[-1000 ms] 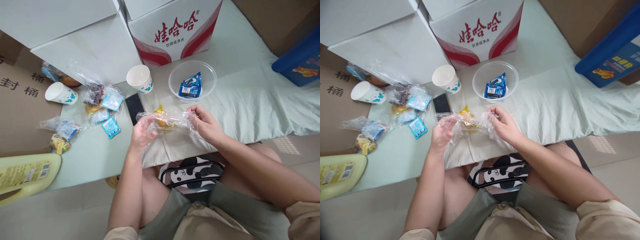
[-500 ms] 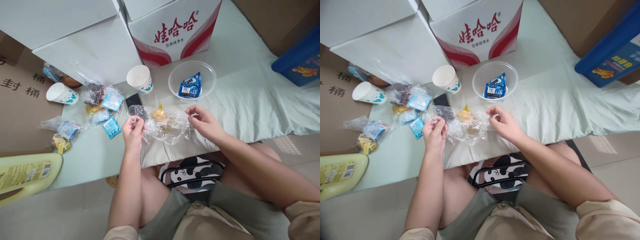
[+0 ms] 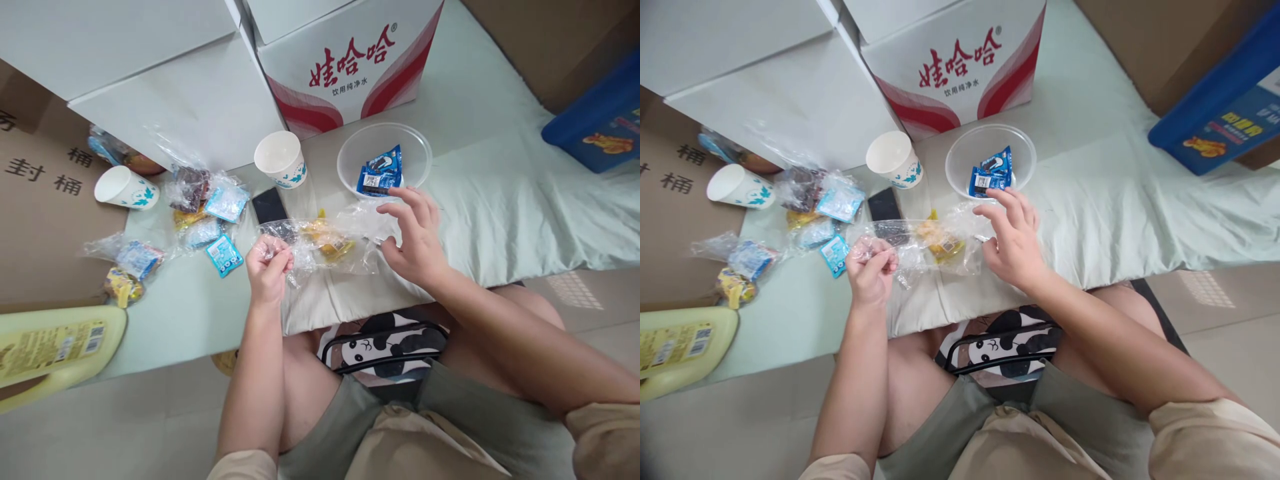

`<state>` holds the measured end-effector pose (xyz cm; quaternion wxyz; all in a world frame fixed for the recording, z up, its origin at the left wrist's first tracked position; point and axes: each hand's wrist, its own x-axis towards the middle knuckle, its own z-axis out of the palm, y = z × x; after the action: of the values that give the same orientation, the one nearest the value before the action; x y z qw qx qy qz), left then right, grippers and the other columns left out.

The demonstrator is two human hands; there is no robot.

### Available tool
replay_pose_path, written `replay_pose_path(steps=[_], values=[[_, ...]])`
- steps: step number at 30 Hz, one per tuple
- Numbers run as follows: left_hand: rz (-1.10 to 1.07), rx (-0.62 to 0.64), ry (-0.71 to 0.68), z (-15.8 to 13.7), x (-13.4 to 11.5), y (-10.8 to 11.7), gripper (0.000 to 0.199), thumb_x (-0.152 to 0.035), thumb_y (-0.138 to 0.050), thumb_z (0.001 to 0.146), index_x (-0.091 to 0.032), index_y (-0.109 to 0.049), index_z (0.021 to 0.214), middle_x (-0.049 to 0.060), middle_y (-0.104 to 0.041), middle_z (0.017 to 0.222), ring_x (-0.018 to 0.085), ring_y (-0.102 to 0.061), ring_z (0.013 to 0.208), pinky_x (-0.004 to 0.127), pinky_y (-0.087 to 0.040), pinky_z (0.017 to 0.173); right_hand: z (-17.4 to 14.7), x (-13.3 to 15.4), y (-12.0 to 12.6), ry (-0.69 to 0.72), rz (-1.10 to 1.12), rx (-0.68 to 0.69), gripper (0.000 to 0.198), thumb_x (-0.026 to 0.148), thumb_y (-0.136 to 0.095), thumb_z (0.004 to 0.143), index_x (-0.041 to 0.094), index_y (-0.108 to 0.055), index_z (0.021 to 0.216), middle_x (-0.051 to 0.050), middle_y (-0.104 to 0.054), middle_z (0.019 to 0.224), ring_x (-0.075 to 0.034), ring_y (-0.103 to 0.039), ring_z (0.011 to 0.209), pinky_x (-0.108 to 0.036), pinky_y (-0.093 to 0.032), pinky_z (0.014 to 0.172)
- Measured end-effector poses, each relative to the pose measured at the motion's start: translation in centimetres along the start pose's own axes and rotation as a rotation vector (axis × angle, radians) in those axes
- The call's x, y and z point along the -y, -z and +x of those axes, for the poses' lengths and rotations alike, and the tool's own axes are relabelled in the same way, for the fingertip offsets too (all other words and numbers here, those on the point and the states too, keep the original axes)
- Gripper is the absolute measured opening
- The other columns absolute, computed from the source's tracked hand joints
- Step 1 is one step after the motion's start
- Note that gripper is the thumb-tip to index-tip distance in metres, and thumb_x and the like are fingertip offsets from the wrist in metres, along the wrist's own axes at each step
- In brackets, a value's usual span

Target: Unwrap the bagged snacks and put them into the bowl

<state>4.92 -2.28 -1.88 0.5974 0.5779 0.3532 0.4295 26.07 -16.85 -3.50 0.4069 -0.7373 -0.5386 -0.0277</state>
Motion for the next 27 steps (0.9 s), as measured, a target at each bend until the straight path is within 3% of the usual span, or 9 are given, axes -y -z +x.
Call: replay_pose_path(steps=[2, 4, 9, 12, 16, 18, 20, 24, 27], values=[[-0.001, -0.003, -0.006, 0.0, 0.0, -0.1, 0.035, -0.028, -0.076, 0.063, -0.02, -0.041, 0.062, -0.006, -0.049, 0.054, 0.005, -0.042, 0.04, 0.018, -0.029, 0.039, -0.2, 0.1, 0.0, 0.093, -0.013, 0.038, 0.052, 0.004, -0.055, 0.073, 0.03, -0.062, 0.118, -0.006, -0.05, 0.15, -0.037, -0.033, 0.148, -0.058, -0.032, 0.113], [-0.003, -0.011, -0.004, 0.0, 0.0, -0.1, 0.037, -0.028, -0.076, 0.062, -0.02, -0.04, 0.061, -0.006, -0.047, 0.052, 0.005, -0.041, 0.039, 0.018, -0.029, 0.038, -0.2, 0.0, -0.1, 0.189, 0.029, 0.146, 0.046, 0.004, -0.054, 0.075, 0.031, -0.067, 0.11, -0.002, -0.055, 0.147, -0.035, -0.034, 0.148, -0.057, -0.03, 0.115], [0.002, -0.014, 0.01, -0.1, -0.1, 0.0, 0.04, -0.028, -0.076, 0.061, -0.02, -0.037, 0.058, -0.006, -0.045, 0.05, 0.005, -0.04, 0.039, 0.017, -0.029, 0.038, 0.1, -0.7, -0.1, 0.374, 0.274, 0.34, 0.022, 0.009, -0.051, 0.08, 0.025, -0.067, 0.082, -0.005, -0.072, 0.121, -0.03, -0.062, 0.121, -0.048, -0.045, 0.101], [0.003, 0.004, 0.001, 0.0, -0.1, 0.1, 0.04, -0.029, -0.076, 0.062, -0.02, -0.038, 0.058, -0.005, -0.046, 0.049, 0.005, -0.041, 0.039, 0.017, -0.028, 0.037, 0.2, -0.6, 0.3, 0.258, 0.365, 0.372, 0.027, 0.013, -0.045, 0.084, 0.023, -0.068, 0.094, -0.008, -0.074, 0.112, -0.026, -0.069, 0.101, -0.042, -0.051, 0.088], [-0.027, -0.009, -0.015, 0.1, 0.0, 0.1, 0.039, -0.027, -0.078, 0.061, -0.02, -0.04, 0.057, -0.005, -0.046, 0.048, 0.006, -0.042, 0.039, 0.017, -0.027, 0.037, 0.2, 0.0, 0.5, 0.068, 0.173, 0.486, 0.027, 0.031, -0.05, 0.092, 0.022, -0.068, 0.11, -0.008, -0.075, 0.102, -0.02, -0.066, 0.072, -0.034, -0.045, 0.065], [-0.069, -0.03, -0.026, 0.1, -0.1, 0.2, 0.039, -0.026, -0.078, 0.059, -0.02, -0.039, 0.055, -0.006, -0.044, 0.046, 0.006, -0.041, 0.039, 0.017, -0.029, 0.037, 0.2, 0.2, 0.4, 0.07, 0.045, 0.547, 0.03, 0.036, -0.055, 0.091, 0.022, -0.068, 0.114, -0.008, -0.074, 0.111, -0.02, -0.067, 0.075, -0.033, -0.044, 0.064], [-0.111, -0.046, -0.032, 0.2, -0.2, 0.4, 0.043, -0.031, -0.079, 0.059, -0.02, -0.037, 0.053, -0.006, -0.04, 0.044, 0.006, -0.039, 0.039, 0.018, -0.03, 0.038, 0.1, 0.2, 0.2, 0.098, -0.034, 0.584, 0.036, 0.035, -0.058, 0.091, 0.022, -0.066, 0.123, -0.01, -0.07, 0.122, -0.025, -0.069, 0.091, -0.035, -0.048, 0.073], [-0.189, -0.063, -0.067, 0.4, -0.5, 1.2, 0.053, -0.062, -0.069, 0.067, -0.021, -0.039, 0.053, -0.004, -0.037, 0.045, 0.009, -0.039, 0.04, 0.022, -0.033, 0.039, 0.0, -0.1, -0.2, 0.144, -0.112, 0.642, 0.052, 0.026, -0.062, 0.087, 0.021, -0.06, 0.139, -0.014, -0.066, 0.127, -0.03, -0.067, 0.104, -0.041, -0.052, 0.086], [-0.25, -0.071, -0.112, 0.7, -0.6, 1.9, 0.042, -0.059, -0.073, 0.069, -0.022, -0.055, 0.072, -0.002, -0.054, 0.061, 0.012, -0.055, 0.054, 0.022, -0.043, 0.046, -0.2, -0.4, -0.5, 0.196, -0.14, 0.631, 0.037, 0.022, -0.062, 0.087, 0.023, -0.071, 0.123, -0.015, -0.06, 0.137, -0.027, -0.067, 0.098, -0.043, -0.052, 0.087]])
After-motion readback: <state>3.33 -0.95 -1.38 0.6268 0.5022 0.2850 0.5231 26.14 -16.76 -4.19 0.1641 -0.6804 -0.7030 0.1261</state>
